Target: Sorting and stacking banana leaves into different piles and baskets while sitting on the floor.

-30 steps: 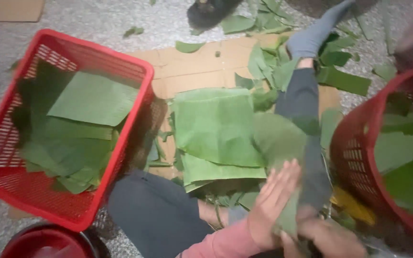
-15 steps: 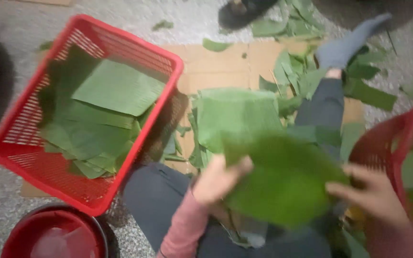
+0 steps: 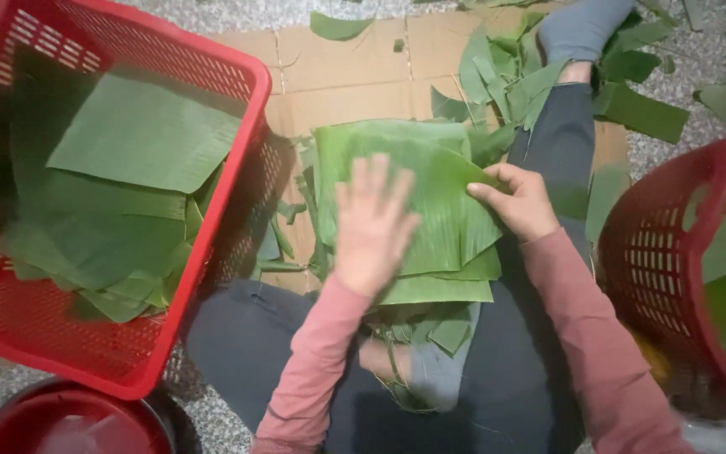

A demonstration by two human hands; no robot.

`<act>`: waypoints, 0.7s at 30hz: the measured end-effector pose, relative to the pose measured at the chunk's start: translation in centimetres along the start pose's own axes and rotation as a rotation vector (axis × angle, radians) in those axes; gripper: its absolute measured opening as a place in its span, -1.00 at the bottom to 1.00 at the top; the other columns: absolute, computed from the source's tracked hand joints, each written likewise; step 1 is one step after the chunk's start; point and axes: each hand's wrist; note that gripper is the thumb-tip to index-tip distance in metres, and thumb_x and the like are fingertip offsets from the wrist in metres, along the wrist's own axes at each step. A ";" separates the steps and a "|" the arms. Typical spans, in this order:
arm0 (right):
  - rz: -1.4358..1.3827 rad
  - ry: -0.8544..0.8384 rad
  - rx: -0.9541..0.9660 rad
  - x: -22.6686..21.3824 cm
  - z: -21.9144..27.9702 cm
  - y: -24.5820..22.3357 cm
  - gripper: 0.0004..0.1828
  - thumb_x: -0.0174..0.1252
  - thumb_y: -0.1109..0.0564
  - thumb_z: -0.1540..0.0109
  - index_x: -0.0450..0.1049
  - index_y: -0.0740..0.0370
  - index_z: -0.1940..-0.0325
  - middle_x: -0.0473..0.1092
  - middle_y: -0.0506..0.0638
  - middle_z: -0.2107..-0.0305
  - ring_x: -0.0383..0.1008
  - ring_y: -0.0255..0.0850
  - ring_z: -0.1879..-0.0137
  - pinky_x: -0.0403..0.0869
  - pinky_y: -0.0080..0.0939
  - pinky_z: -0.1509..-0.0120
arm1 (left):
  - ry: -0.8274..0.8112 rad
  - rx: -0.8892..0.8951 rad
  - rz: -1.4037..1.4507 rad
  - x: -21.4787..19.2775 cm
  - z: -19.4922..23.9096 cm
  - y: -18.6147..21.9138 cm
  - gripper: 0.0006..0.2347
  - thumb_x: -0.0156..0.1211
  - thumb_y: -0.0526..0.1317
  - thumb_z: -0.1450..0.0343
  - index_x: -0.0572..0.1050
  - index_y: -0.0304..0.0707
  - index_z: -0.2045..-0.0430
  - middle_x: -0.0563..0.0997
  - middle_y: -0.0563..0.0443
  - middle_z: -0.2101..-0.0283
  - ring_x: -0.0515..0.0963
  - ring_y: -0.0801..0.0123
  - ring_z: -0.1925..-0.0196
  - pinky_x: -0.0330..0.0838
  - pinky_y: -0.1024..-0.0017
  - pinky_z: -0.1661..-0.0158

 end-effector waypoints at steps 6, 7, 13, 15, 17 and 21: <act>-0.019 -0.033 0.094 0.2 0.8 -0.3 -0.52 0.47 0.17 -0.12 0.52 0.22 -0.10 0.55 0.06 0.15 0.52 -0.23 0.08 0.52 -0.14 -0.05 | -0.649 -0.052 -0.146 2.4 -0.6 1.6 -0.44 -0.44 0.29 -0.53 0.01 0.34 -0.48 -0.24 -0.12 -0.59 -0.34 -0.16 -0.60 -0.46 -0.43 -0.37; -0.036 -0.047 0.130 0.1 1.1 -0.5 -0.33 0.50 0.26 -0.03 0.44 0.30 -0.21 0.52 0.14 0.09 0.51 -0.12 0.02 0.51 -0.05 -0.13 | -0.666 -0.063 -0.138 2.3 -0.7 1.6 -0.44 -0.47 0.30 -0.52 0.00 0.38 -0.47 -0.26 -0.09 -0.60 -0.37 -0.14 -0.60 -0.51 -0.42 -0.37; 0.269 0.003 0.223 1.0 1.3 3.7 -0.33 0.32 0.19 -0.01 0.45 0.06 -0.23 0.53 0.20 0.06 0.56 0.07 -0.08 0.55 0.13 -0.07 | -0.656 0.043 -0.192 3.8 0.4 1.3 -0.58 -0.45 0.20 -0.56 0.00 0.76 -0.39 -0.26 -0.21 -0.58 -0.45 -0.29 -0.56 -0.59 -0.59 -0.27; 0.294 -0.012 0.249 2.1 1.8 2.2 -0.27 0.27 0.22 -0.04 0.37 0.11 -0.33 0.44 0.21 -0.09 0.45 0.09 -0.23 0.46 0.17 -0.24 | -0.604 0.091 -0.187 5.1 1.5 0.4 -0.55 -0.22 0.07 -0.54 0.02 0.82 -0.36 -0.27 -0.28 -0.57 -0.40 -0.35 -0.56 -0.53 -0.64 -0.25; 0.312 -0.001 0.286 2.8 2.2 1.4 -0.20 0.22 0.26 -0.07 0.29 0.15 -0.43 0.36 0.22 -0.23 0.34 0.11 -0.38 0.37 0.22 -0.42 | -0.555 0.167 -0.173 6.4 2.3 -0.4 -0.45 0.01 -0.06 -0.52 0.03 0.89 -0.34 -0.28 -0.36 -0.56 -0.35 -0.41 -0.55 -0.47 -0.69 -0.22; 0.270 0.114 0.138 3.2 3.3 0.2 -0.39 0.25 0.16 -0.04 0.45 0.14 -0.21 0.53 0.27 0.09 0.56 0.21 -0.08 0.57 0.19 -0.13 | -0.222 0.399 -0.104 7.5 3.1 -0.9 -0.46 0.06 -0.25 -0.49 0.26 0.71 -0.30 0.02 -0.31 -0.56 -0.13 -0.34 -0.57 -0.50 -0.66 -0.18</act>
Point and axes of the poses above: each hand's wrist, its own z-axis away from the middle knuckle, its own x-axis out of the palm, y = z × x
